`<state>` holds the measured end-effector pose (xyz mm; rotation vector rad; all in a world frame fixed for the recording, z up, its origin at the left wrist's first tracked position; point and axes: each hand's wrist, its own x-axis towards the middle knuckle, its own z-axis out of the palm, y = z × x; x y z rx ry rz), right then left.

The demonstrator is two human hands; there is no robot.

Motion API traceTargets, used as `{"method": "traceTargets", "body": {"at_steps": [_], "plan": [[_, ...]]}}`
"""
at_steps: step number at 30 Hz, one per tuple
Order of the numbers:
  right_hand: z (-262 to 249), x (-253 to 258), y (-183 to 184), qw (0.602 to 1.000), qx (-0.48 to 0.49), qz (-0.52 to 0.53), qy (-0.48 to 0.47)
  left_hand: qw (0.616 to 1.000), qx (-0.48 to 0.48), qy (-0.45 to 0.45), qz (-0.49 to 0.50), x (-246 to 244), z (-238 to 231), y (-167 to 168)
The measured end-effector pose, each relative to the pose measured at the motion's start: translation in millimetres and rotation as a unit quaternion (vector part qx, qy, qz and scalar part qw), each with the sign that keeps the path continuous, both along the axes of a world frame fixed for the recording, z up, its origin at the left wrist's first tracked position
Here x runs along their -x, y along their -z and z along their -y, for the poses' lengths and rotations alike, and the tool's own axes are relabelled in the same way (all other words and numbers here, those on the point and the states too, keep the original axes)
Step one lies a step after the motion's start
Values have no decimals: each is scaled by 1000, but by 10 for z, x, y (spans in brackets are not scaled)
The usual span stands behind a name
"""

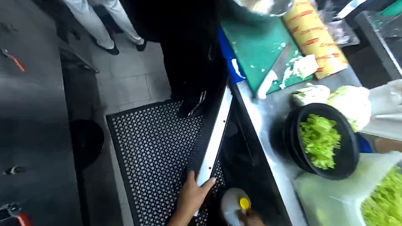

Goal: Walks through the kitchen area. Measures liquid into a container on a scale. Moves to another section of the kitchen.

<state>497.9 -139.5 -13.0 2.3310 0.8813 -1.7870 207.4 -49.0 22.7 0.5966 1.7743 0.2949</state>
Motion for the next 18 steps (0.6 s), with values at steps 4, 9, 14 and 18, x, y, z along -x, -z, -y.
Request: {"method": "traceTargets", "body": {"at_steps": [4, 9, 14, 18], "plan": [[-649, 223, 965, 992, -15, -4, 129, 984, -31, 111, -135, 688, -10, 256], [-1424, 392, 1997, 948, -30, -44, 315, 945, -115, 164, -257, 1211, -81, 375], [-1958, 173, 2468, 957, -73, -40, 278, 930, -166, 196, -265, 1478, -151, 410], [-2801, 744, 942, 972, -80, 157, -158, 945, -135, 216, -206, 1510, -226, 266]]}}
